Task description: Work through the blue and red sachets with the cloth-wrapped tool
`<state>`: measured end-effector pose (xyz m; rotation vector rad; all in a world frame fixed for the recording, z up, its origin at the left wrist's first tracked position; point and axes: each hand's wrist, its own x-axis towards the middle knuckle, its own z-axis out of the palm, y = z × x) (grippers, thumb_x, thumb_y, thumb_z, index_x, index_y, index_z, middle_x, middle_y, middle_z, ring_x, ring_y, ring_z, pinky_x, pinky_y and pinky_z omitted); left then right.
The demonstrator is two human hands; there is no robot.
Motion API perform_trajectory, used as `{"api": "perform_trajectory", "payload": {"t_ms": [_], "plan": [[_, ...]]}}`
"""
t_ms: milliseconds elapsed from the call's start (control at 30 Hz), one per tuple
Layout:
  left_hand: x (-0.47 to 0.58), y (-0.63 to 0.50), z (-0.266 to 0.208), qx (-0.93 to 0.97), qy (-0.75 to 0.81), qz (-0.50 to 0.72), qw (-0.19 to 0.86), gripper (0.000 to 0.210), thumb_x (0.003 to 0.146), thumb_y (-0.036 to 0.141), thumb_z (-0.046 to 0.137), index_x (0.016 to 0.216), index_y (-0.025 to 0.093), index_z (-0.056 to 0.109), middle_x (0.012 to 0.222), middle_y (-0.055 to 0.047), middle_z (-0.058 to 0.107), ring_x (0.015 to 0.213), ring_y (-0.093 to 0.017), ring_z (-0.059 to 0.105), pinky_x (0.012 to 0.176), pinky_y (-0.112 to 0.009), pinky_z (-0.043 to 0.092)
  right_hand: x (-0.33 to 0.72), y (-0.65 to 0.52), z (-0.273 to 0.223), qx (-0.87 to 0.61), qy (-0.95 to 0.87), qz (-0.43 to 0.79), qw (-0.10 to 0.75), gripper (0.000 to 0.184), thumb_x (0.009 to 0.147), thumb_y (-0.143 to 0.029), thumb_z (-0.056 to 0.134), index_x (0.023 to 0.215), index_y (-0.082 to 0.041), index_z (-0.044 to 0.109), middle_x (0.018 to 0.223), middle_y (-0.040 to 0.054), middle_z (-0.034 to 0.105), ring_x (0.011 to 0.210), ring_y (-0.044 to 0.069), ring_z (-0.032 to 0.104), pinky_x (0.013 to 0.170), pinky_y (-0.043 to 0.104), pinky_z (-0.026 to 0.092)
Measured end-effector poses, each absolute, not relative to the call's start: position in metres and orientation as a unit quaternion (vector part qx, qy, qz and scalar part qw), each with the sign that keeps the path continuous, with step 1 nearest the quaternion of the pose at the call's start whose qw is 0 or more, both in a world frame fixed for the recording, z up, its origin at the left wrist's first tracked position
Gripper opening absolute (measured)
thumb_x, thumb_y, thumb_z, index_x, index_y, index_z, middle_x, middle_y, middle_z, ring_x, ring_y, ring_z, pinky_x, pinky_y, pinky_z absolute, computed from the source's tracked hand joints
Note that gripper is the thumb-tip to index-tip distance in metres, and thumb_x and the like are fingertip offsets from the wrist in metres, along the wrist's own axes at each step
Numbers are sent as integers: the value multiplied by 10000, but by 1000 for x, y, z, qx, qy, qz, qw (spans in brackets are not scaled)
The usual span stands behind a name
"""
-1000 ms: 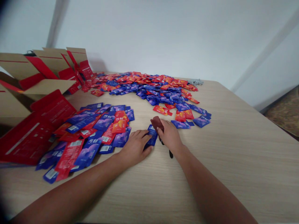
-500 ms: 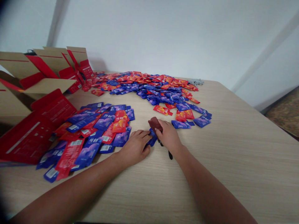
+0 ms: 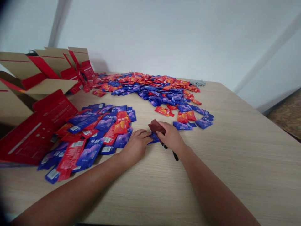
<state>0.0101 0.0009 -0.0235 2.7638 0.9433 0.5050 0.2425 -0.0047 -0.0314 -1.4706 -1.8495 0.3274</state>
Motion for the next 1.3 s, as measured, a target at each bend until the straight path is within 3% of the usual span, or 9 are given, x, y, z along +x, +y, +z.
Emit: {"api": "perform_trajectory", "payload": {"t_ms": [300, 433, 567, 700, 833, 967, 1100, 1200, 1300], "plan": [[10, -1, -16, 931, 289, 184, 125, 377, 921, 94, 626, 1274, 196, 713, 1396, -92, 723, 1286, -266, 632, 1160, -453, 492, 257, -2, -31, -680, -669, 13, 299, 452, 919, -228, 668, 1365, -173, 712, 1249, 172, 772, 1140, 364, 723, 1037, 522, 561], [11, -3, -15, 930, 288, 188, 128, 284, 987, 200, 634, 1261, 184, 705, 1336, -116, 743, 1261, -284, 655, 1150, -475, 496, 256, -4, -26, -674, -647, 15, 355, 492, 900, -219, 664, 1389, -186, 705, 1295, 152, 770, 1169, 348, 728, 1067, 518, 557], [11, 1, -21, 934, 276, 188, 128, 333, 982, 101, 561, 1271, 185, 703, 1348, -105, 742, 1269, -256, 655, 1174, -455, 473, 254, -5, -24, -633, -660, 73, 398, 478, 862, -258, 702, 1337, -210, 733, 1233, 102, 803, 1107, 314, 758, 1032, 478, 581], [9, 3, -20, 933, 297, 176, 104, 491, 921, 13, 547, 1350, 214, 677, 1383, -72, 734, 1358, -272, 575, 1200, -488, 427, 253, -8, -19, -593, -688, 168, 384, 444, 818, -215, 698, 1253, -248, 774, 1134, 41, 825, 1018, 275, 772, 926, 401, 596], [7, 1, -14, 915, 369, 149, 68, 416, 947, 42, 525, 1256, 235, 725, 1344, -89, 731, 1306, -329, 550, 1056, -533, 484, 253, -15, -10, -541, -708, 282, 356, 424, 796, -171, 660, 1184, -265, 801, 1038, -7, 825, 890, 229, 755, 789, 334, 570], [8, 0, -11, 915, 367, 148, 84, 402, 919, 55, 567, 1244, 215, 742, 1347, -123, 701, 1231, -331, 572, 1035, -523, 504, 249, -18, -6, -504, -670, 357, 412, 331, 815, -244, 703, 1131, -219, 799, 999, 11, 819, 855, 225, 737, 762, 326, 559], [12, -3, -10, 931, 260, 198, 163, 405, 929, 100, 594, 1286, 227, 739, 1361, -111, 678, 1260, -293, 594, 1148, -472, 480, 246, -16, -9, -517, -623, 341, 477, 340, 833, -281, 730, 1162, -210, 774, 1027, 27, 818, 894, 236, 747, 799, 340, 574], [13, -7, -9, 935, 192, 213, 210, 408, 958, 117, 566, 1309, 239, 736, 1402, -106, 659, 1312, -271, 592, 1164, -426, 481, 245, -16, -12, -511, -653, 299, 471, 360, 851, -272, 721, 1204, -224, 766, 1089, 28, 814, 953, 242, 751, 850, 351, 576], [13, -10, -7, 932, 221, 205, 200, 339, 977, 134, 561, 1208, 254, 778, 1336, -93, 686, 1279, -271, 600, 1132, -434, 485, 243, -17, -14, -500, -679, 290, 453, 368, 863, -268, 704, 1224, -230, 763, 1142, 32, 815, 1004, 255, 759, 888, 367, 588]]}}
